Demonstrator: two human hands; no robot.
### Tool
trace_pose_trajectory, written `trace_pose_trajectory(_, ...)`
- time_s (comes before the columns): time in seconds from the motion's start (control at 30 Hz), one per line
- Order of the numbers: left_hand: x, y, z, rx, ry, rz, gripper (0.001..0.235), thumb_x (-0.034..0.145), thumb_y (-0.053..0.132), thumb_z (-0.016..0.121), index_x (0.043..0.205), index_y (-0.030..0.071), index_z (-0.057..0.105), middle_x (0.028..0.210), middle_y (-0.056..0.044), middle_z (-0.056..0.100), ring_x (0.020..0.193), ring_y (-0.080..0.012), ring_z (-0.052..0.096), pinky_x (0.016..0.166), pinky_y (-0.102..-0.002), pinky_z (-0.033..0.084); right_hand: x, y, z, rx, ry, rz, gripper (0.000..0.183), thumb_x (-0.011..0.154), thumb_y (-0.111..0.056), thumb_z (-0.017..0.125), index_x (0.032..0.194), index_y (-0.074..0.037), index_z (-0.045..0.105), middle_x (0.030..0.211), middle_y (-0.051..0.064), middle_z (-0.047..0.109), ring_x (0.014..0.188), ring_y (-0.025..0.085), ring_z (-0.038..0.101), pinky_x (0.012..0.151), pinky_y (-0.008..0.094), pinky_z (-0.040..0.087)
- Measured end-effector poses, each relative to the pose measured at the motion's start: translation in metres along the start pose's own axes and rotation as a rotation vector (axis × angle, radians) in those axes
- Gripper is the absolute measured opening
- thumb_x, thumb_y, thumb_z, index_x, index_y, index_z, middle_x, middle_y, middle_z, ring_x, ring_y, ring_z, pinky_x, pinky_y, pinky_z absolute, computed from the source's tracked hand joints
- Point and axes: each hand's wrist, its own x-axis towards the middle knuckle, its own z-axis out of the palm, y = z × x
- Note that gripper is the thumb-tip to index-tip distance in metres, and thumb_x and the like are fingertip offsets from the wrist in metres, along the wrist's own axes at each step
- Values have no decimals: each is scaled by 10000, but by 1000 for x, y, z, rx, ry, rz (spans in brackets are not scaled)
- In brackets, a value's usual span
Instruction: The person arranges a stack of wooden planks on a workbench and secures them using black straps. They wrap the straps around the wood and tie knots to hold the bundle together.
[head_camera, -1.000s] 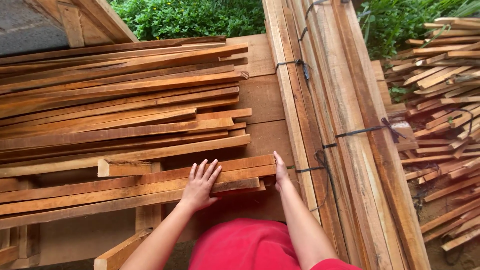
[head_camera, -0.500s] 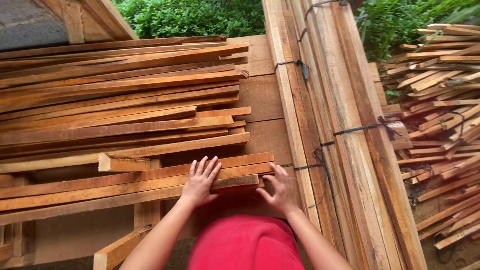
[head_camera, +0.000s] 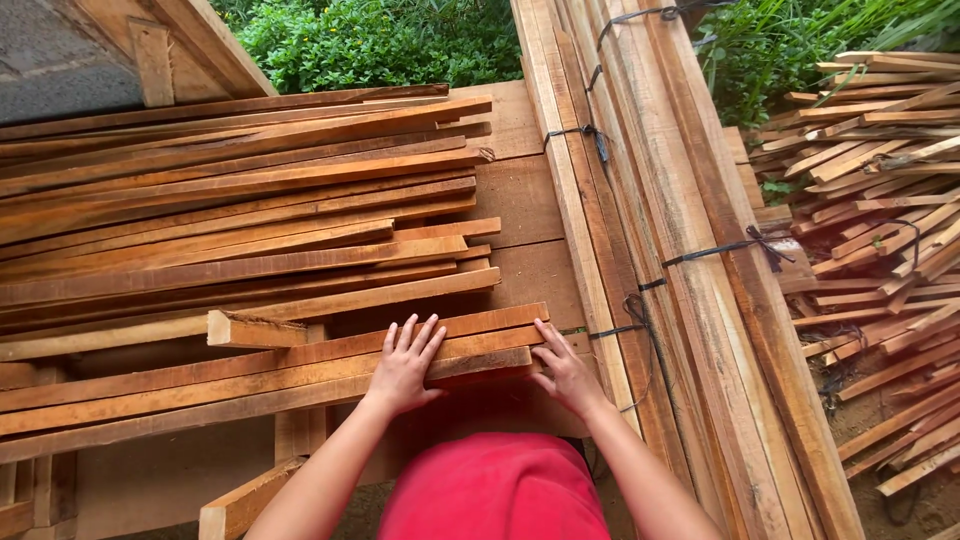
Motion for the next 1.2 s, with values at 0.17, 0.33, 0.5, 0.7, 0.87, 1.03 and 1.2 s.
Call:
trace_pose_trajectory(0.17,-2,-2,-2,-21,7,16,1192,621,713,823,1593,242,317,1688,-29,233,1547,-350,180,1231,-590,128,-9,21,9,26,-78,9,451,849,-146,747,1257,-70,569,1702,87,230,1477,345,369,1186,403,414)
trace_pose_trajectory(0.33,-5,-5,1,-54,31,33,1099,646,734,793,1560,282,383,1678,-32,261,1542,-355,200,1224,-596,134,-10,0,-2,132,-12,112,492,853,-180,766,1273,-77,531,1715,150,136,1486,361,350,1193,429,413)
trace_pose_trajectory(0.5,-2,-4,3,-23,39,36,1090,646,705,809,1558,298,374,1683,-33,245,1538,-357,202,1221,-597,138,-15,36,50,1196,189,962,862,1036,-741,271,1530,-40,363,1555,277,401,1418,490,415,1174,600,384)
trace_pose_trajectory(0.7,3,-5,8,49,-3,25,1146,617,630,857,1578,299,327,1691,-43,208,1537,-371,191,1226,-620,141,15,35,72,1283,358,1117,1011,985,-798,425,1474,87,449,1441,346,511,1329,466,526,1062,638,420)
trace_pose_trajectory(0.87,-4,0,8,3,-48,7,1127,643,610,846,1585,304,307,1700,-34,183,1549,-362,162,1236,-613,104,-2,12,45,875,317,1011,750,991,-650,550,1414,-33,502,1452,234,517,1370,393,455,1071,612,327)
trace_pose_trajectory(1.03,1,-3,3,7,-40,10,1127,636,600,854,1581,307,314,1695,-33,196,1544,-356,175,1233,-607,120,-21,16,52,640,404,684,292,904,-300,821,1018,-48,729,1302,161,658,1157,333,691,946,394,585)
trace_pose_trajectory(1.2,0,-3,2,-30,-50,1,1122,642,611,849,1582,314,314,1700,-23,184,1552,-349,156,1235,-595,107,-27,45,59,951,276,598,379,908,-110,799,1250,9,688,1433,213,539,1286,414,579,1059,474,498)
